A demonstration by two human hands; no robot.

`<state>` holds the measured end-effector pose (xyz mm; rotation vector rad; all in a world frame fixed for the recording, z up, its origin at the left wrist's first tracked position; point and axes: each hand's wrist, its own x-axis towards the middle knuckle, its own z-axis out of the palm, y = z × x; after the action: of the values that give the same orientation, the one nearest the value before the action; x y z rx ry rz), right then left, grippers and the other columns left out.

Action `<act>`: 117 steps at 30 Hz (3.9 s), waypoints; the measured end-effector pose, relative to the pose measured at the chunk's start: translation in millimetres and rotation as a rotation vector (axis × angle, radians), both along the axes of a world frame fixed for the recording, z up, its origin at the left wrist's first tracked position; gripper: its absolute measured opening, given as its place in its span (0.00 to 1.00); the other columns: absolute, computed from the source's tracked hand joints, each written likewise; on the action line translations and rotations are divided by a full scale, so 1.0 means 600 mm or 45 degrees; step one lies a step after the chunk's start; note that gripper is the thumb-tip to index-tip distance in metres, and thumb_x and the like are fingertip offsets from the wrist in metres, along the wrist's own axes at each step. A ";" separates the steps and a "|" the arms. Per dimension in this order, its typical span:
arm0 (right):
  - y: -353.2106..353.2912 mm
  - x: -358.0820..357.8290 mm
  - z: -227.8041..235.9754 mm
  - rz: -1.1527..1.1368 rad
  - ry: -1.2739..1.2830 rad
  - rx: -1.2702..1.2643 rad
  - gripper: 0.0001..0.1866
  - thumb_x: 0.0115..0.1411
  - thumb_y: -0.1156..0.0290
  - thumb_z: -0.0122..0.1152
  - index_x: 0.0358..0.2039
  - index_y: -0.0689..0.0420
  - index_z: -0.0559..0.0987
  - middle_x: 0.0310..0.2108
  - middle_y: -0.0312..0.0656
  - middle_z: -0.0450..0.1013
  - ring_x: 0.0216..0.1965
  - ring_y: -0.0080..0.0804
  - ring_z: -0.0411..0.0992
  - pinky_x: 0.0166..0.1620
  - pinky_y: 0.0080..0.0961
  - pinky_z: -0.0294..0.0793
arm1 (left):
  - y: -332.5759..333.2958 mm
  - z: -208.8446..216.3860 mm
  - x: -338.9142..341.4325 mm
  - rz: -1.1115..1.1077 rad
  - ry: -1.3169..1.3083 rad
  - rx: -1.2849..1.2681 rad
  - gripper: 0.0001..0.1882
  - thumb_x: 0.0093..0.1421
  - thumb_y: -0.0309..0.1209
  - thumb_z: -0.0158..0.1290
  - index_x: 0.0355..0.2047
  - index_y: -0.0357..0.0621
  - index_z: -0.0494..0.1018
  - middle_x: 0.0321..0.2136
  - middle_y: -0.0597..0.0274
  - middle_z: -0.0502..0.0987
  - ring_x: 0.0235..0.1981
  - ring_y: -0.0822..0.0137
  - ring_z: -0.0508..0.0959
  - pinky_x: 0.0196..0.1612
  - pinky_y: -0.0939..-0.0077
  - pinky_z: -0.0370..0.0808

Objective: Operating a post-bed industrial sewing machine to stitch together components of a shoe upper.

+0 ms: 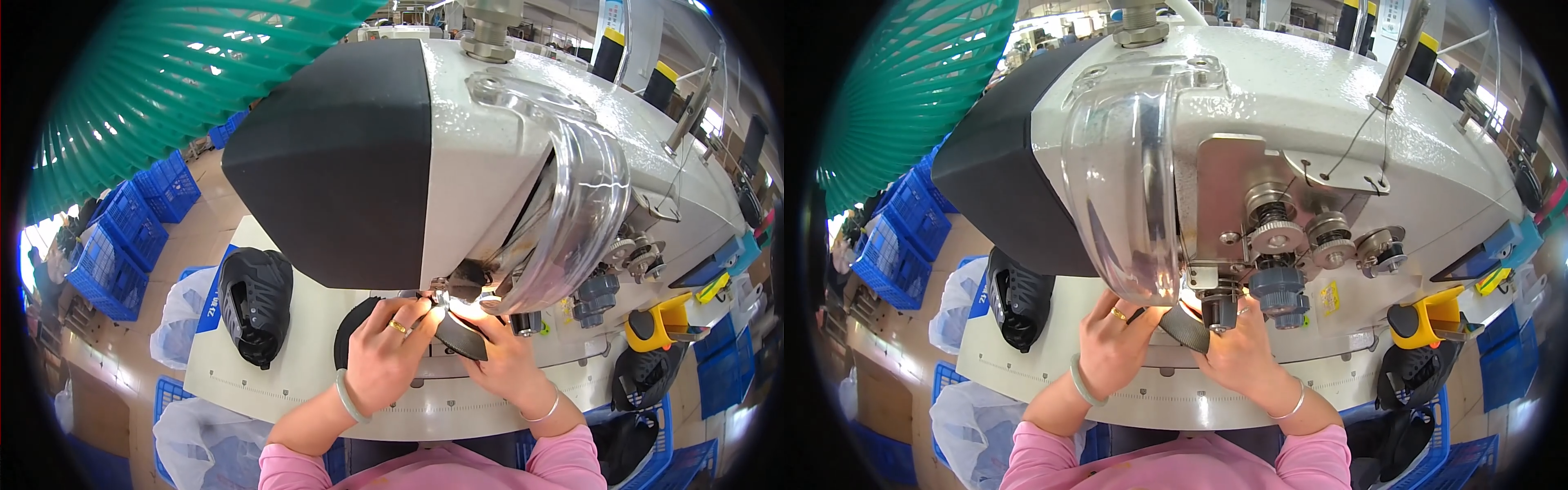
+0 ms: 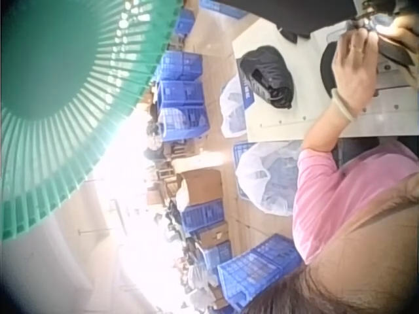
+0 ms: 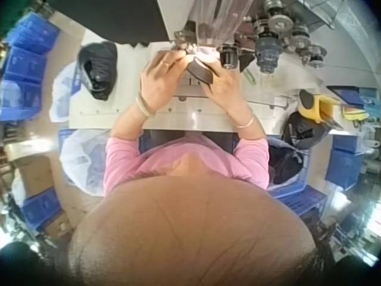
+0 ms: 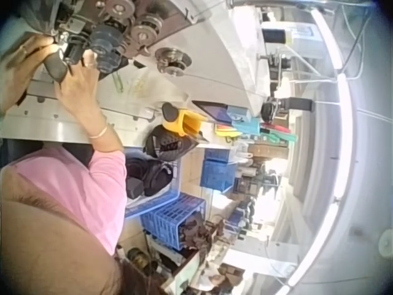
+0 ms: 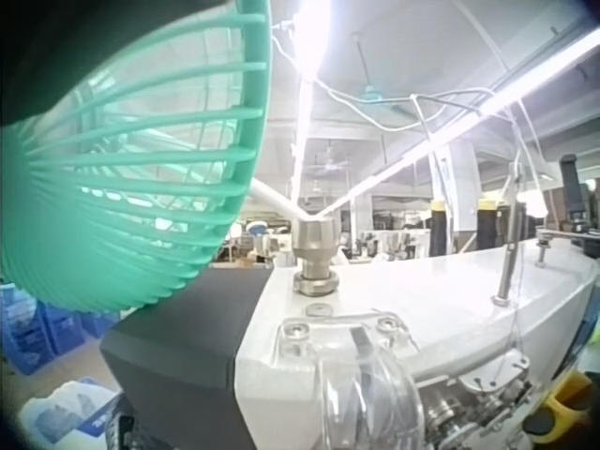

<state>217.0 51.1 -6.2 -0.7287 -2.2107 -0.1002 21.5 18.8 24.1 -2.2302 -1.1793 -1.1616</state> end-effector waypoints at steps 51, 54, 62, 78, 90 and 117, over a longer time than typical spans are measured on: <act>-0.020 -0.015 -0.012 -0.083 0.085 -0.045 0.20 0.44 0.73 0.67 0.42 0.53 0.80 0.37 0.40 0.73 0.40 0.43 0.70 0.44 0.39 0.65 | -0.001 0.022 -0.006 -0.067 0.067 -0.142 0.19 0.43 0.20 0.55 0.39 0.38 0.75 0.39 0.58 0.73 0.37 0.60 0.77 0.33 0.72 0.78; -0.023 -0.017 -0.015 -0.142 -0.029 -0.047 0.21 0.44 0.72 0.67 0.42 0.52 0.80 0.37 0.38 0.73 0.39 0.41 0.70 0.44 0.39 0.64 | 0.002 0.024 -0.009 -0.049 0.117 -0.100 0.19 0.42 0.20 0.55 0.39 0.38 0.76 0.39 0.58 0.73 0.36 0.60 0.77 0.33 0.72 0.79; -0.016 -0.038 0.018 -0.027 0.223 -0.231 0.13 0.49 0.70 0.68 0.36 0.57 0.82 0.35 0.34 0.73 0.37 0.34 0.71 0.44 0.35 0.59 | 0.021 0.013 0.010 0.052 -0.377 -0.072 0.08 0.47 0.20 0.60 0.29 0.41 0.78 0.23 0.65 0.78 0.23 0.63 0.77 0.28 0.74 0.76; -0.024 -0.011 -0.001 -0.056 0.084 -0.161 0.09 0.39 0.73 0.68 0.23 0.55 0.76 0.31 0.41 0.71 0.36 0.47 0.66 0.34 0.39 0.63 | 0.000 0.011 -0.008 -0.077 0.012 -0.072 0.19 0.40 0.19 0.57 0.37 0.41 0.79 0.36 0.64 0.75 0.39 0.60 0.78 0.34 0.73 0.80; -0.023 -0.020 0.007 -0.104 0.034 0.011 0.15 0.40 0.73 0.68 0.33 0.57 0.80 0.31 0.41 0.73 0.36 0.41 0.69 0.47 0.42 0.63 | 0.008 0.019 -0.014 -0.106 0.031 -0.081 0.17 0.44 0.19 0.55 0.38 0.38 0.77 0.38 0.58 0.74 0.38 0.60 0.78 0.33 0.74 0.79; -0.017 -0.016 0.009 -0.088 -0.017 -0.006 0.15 0.42 0.72 0.68 0.34 0.55 0.80 0.26 0.37 0.74 0.33 0.38 0.69 0.47 0.41 0.62 | 0.015 0.021 -0.023 -0.149 0.098 -0.087 0.20 0.37 0.17 0.56 0.36 0.41 0.78 0.36 0.57 0.75 0.34 0.56 0.78 0.32 0.68 0.79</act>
<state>207.5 40.9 -1.1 -0.8089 -2.1993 -0.1349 7.8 28.1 36.7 -2.4016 -1.0861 -1.0830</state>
